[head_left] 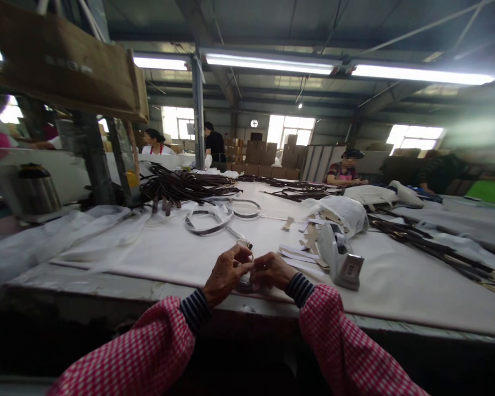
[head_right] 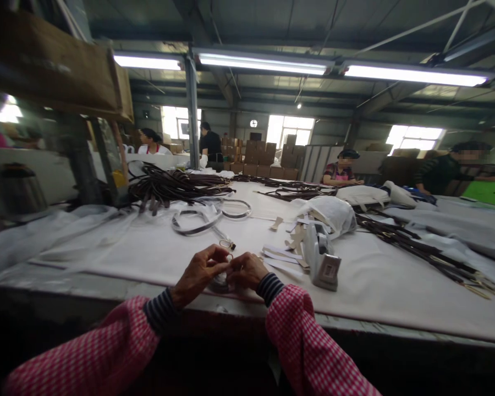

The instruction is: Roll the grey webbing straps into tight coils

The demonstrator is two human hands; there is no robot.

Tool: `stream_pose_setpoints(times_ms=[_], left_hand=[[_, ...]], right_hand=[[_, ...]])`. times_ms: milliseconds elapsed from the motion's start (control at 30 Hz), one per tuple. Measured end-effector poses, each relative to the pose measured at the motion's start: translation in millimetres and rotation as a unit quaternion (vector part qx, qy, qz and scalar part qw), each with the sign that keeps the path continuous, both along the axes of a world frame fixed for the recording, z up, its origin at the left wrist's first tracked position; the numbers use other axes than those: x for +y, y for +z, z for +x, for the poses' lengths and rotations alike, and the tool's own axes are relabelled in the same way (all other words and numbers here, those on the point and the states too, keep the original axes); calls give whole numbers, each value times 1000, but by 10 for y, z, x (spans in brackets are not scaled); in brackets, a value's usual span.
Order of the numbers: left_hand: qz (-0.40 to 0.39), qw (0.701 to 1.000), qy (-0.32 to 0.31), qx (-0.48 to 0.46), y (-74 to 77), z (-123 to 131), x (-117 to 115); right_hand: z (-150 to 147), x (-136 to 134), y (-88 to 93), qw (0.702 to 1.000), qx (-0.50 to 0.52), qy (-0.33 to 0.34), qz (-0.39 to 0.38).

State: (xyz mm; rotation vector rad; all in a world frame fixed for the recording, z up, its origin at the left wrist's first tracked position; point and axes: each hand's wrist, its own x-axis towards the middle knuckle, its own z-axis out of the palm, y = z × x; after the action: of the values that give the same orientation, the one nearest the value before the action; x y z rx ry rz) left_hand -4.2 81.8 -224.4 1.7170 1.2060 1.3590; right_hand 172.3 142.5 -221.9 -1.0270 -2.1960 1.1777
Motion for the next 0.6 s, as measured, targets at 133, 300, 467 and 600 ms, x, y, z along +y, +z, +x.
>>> stream_pose_setpoints(times_ms=[133, 300, 467, 600], left_hand=[[64, 964, 23, 257, -95, -120, -161], [46, 935, 34, 351, -172, -66, -246], [44, 948, 11, 315, -183, -22, -161], [48, 956, -29, 288, -191, -79, -88]], right_hand=[[-7, 3, -51, 999, 25, -14, 16], [-14, 16, -35, 999, 23, -15, 25], [-4, 3, 113, 999, -31, 24, 1], [-30, 44, 305, 991, -103, 83, -11]])
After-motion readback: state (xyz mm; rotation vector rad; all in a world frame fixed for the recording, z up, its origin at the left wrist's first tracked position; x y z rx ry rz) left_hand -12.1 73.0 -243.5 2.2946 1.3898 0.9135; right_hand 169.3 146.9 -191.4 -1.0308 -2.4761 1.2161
